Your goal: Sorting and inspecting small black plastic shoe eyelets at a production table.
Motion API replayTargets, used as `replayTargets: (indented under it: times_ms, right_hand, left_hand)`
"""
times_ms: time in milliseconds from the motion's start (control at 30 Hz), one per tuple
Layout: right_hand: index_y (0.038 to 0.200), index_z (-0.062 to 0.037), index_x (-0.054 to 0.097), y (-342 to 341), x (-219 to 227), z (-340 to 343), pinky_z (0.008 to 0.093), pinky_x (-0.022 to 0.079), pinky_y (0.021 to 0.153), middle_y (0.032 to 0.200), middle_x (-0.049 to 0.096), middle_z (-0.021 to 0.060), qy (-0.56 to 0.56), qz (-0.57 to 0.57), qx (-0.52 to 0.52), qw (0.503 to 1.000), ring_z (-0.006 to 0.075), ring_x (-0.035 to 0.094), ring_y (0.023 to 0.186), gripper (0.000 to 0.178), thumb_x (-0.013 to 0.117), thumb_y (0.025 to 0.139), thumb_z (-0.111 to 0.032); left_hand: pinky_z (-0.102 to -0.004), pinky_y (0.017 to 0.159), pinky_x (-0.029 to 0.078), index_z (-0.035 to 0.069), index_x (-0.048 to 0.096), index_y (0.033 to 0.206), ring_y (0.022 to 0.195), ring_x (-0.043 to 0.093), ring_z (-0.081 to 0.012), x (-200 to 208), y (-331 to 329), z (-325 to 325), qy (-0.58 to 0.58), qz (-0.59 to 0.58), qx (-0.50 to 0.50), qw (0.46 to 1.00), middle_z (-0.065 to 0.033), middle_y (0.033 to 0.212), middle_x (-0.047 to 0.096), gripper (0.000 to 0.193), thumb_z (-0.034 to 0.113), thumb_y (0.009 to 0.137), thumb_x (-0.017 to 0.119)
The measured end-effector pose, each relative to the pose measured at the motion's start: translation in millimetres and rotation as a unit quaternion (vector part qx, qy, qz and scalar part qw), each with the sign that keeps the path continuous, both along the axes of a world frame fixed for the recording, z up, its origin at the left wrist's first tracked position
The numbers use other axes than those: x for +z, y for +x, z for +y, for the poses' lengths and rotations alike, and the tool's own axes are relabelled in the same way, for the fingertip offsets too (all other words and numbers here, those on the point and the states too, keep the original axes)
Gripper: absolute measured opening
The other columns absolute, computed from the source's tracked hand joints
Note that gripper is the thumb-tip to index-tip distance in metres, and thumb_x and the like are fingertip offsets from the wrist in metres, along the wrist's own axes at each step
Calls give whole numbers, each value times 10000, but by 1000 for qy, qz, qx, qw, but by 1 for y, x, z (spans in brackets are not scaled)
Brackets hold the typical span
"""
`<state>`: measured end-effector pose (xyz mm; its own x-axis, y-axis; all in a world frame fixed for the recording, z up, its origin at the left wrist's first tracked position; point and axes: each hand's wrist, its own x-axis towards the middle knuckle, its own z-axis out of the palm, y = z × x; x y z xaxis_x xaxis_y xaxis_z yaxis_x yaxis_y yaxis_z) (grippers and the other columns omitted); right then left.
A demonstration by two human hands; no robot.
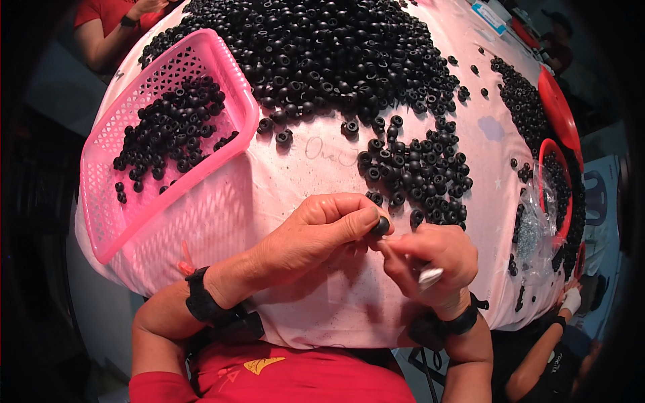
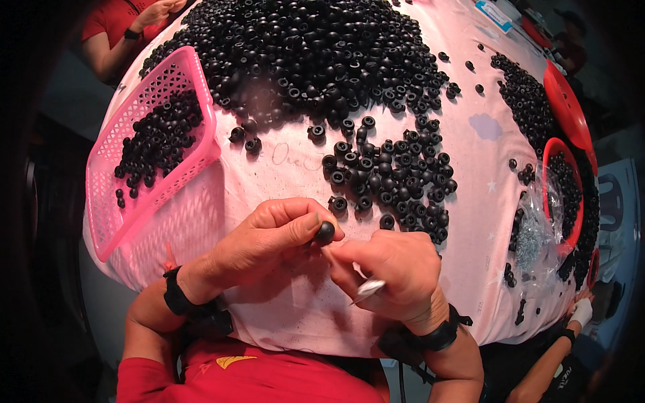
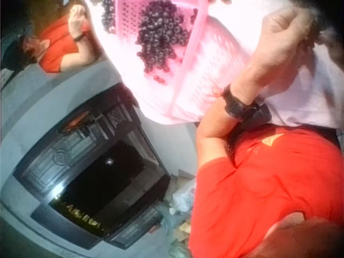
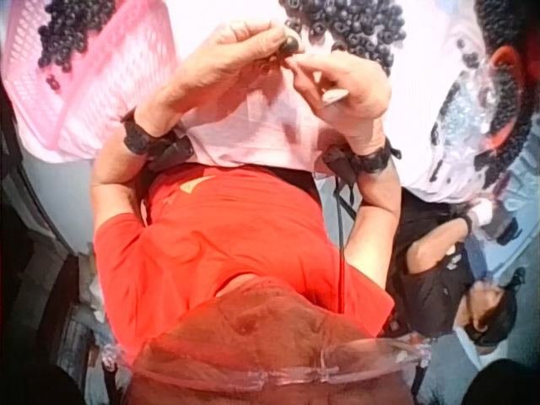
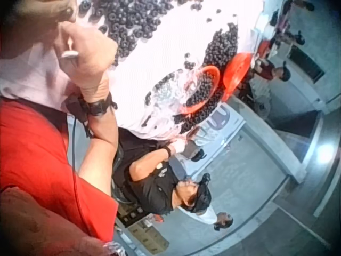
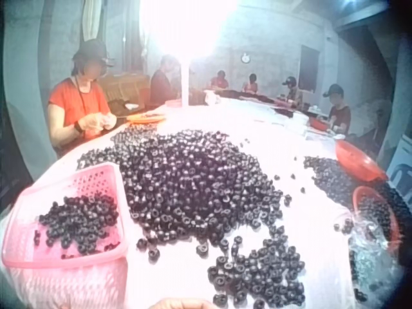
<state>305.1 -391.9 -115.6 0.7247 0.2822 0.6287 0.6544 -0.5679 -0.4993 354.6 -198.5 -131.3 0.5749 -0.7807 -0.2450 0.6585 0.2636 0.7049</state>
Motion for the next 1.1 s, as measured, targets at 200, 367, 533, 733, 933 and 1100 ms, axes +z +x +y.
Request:
replayTargets:
  times_ms: [200, 367, 533, 733, 933, 1100]
  right_hand:
    - [972, -42, 699, -4, 6, 0, 181, 324, 431, 595, 585, -13, 159, 187, -32, 969, 6, 441, 452, 278, 801, 714, -22]
    - [956, -51, 728, 0, 9, -5, 167, 330, 454, 619, 613, -34, 208, 322, 5, 923, -20, 444, 503, 237, 789, 731, -9]
    - [929, -27, 725, 3, 10, -10, 155, 357, 474, 655, 638, -29, 259, 390, 37, 883, -21, 489, 545, 158, 753, 774, -11]
    - [899, -4, 710, 3, 9, -10, 145, 367, 488, 627, 617, -34, 274, 419, 38, 865, -18, 511, 560, 77, 696, 826, -24]
    - [886, -14, 715, 4, 16, -10, 146, 319, 465, 584, 569, -64, 260, 433, 33, 862, -29, 454, 521, 112, 750, 786, -51]
    - [858, -28, 725, 2, 11, -11, 157, 290, 453, 579, 553, -74, 249, 416, 32, 874, -29, 414, 504, 150, 802, 740, -81]
  left_hand:
    - [-165, 603, 375, 71, 638, 1022, 707, 468, 2, -2, 2, 0, 7, -54, -9, 998, 67, 841, 579, 258, 309, 982, 547]
    - [-161, 572, 347, 72, 635, 1001, 654, 432, 5, 3, 5, 5, 43, -84, -44, 995, 85, 765, 543, 260, 313, 984, 539]
    - [-173, 565, 380, 84, 622, 886, 633, 451, -7, 4, 6, 5, 59, -88, -70, 992, 59, 707, 531, 283, 323, 995, 516]
    - [-171, 559, 357, 71, 626, 962, 637, 428, -7, 7, 2, 3, 44, -9, -101, 994, 60, 727, 520, 322, 369, 994, 506]
    - [-159, 546, 353, 81, 622, 898, 615, 418, -7, 6, 4, 5, 59, 5, -118, 991, 60, 713, 524, 379, 426, 987, 495]
    - [-170, 523, 348, 90, 605, 877, 601, 414, -10, 0, 3, 4, 56, -55, -116, 990, 63, 703, 513, 383, 440, 983, 495]
